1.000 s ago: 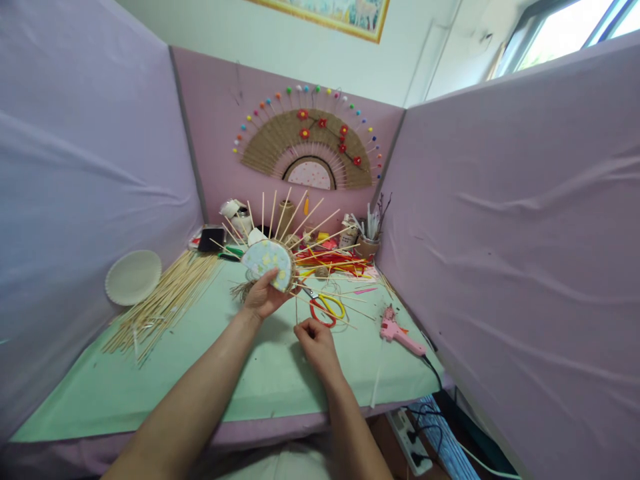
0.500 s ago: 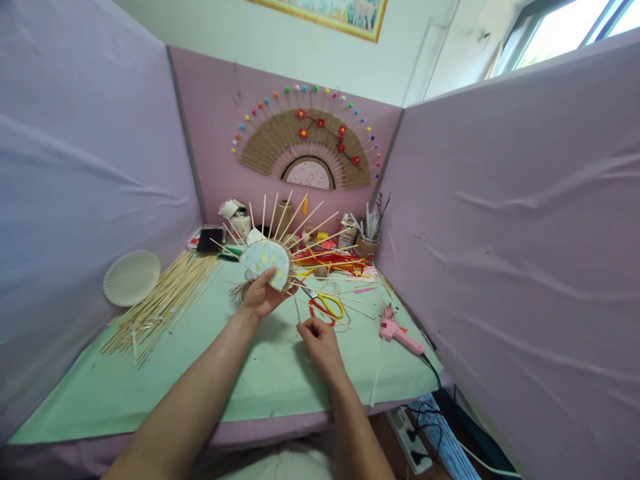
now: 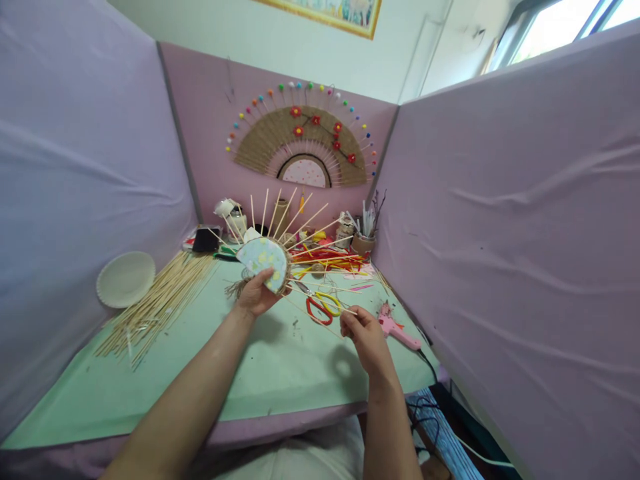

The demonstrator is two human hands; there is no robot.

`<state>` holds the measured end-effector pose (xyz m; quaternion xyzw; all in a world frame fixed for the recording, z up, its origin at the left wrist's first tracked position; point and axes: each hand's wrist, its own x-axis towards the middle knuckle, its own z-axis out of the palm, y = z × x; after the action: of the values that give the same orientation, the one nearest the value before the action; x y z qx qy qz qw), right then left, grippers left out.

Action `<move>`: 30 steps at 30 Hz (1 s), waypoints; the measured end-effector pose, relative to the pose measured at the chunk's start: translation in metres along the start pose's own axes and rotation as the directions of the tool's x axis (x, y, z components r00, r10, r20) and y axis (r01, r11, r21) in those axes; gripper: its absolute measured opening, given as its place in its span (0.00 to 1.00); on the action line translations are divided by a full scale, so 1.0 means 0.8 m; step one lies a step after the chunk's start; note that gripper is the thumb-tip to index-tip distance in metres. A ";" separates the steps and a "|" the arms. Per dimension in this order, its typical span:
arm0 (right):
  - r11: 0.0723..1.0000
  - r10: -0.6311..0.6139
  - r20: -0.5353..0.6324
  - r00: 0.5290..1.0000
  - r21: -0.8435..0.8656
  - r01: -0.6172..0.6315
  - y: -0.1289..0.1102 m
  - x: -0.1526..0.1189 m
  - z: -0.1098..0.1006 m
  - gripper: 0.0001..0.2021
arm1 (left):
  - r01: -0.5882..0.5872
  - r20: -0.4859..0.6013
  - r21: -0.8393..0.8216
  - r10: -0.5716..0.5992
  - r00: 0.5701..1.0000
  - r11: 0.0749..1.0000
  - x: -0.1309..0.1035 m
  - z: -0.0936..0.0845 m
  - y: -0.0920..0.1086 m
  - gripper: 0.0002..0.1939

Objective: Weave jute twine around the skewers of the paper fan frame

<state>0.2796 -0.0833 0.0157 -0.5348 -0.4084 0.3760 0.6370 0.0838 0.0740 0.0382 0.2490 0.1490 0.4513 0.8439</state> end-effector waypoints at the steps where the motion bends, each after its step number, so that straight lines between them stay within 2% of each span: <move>1: 1.000 0.000 -0.001 1.000 0.025 0.000 -0.005 -0.003 -0.002 0.15 | 0.005 0.002 0.009 -0.005 1.000 1.000 0.000 0.001 -0.001 0.21; 4: 0.996 -0.032 -0.033 0.999 0.077 0.034 -0.019 -0.010 -0.007 0.13 | -0.010 0.002 0.015 0.010 1.000 1.000 0.000 0.001 -0.001 0.21; 7: 0.991 -0.119 -0.083 0.989 0.045 0.123 -0.026 -0.015 -0.009 0.11 | -0.031 -0.007 0.010 0.031 0.999 0.999 0.000 0.001 0.001 0.18; 11: 0.978 -0.207 -0.126 0.970 -0.067 0.199 -0.023 -0.015 -0.012 0.10 | -0.026 -0.002 0.012 0.026 1.000 1.000 -0.001 0.002 0.003 0.16; 16: 0.977 -0.213 -0.183 0.960 -0.053 0.206 -0.020 -0.013 -0.013 0.10 | -0.030 -0.005 0.033 0.031 1.000 0.999 -0.002 0.003 0.003 0.16; 23: 0.945 -0.325 -0.229 0.917 -0.122 0.304 -0.022 -0.017 -0.010 0.08 | -0.048 -0.022 0.004 0.048 0.999 0.999 0.001 0.002 0.002 0.17; 26: 0.954 -0.297 -0.198 0.934 -0.111 0.280 -0.016 -0.012 -0.008 0.08 | -0.055 -0.025 -0.037 0.054 0.998 0.998 0.001 0.003 0.003 0.15; 30: 0.986 -0.158 -0.127 0.979 -0.065 0.151 -0.006 -0.005 0.004 0.09 | -0.070 -0.043 -0.107 0.066 0.997 0.992 0.003 0.002 0.004 0.13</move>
<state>0.2754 -0.0867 0.0206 -0.5426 -0.4160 0.2777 0.6749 0.0838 0.0767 0.0415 0.1988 0.1322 0.4919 0.8373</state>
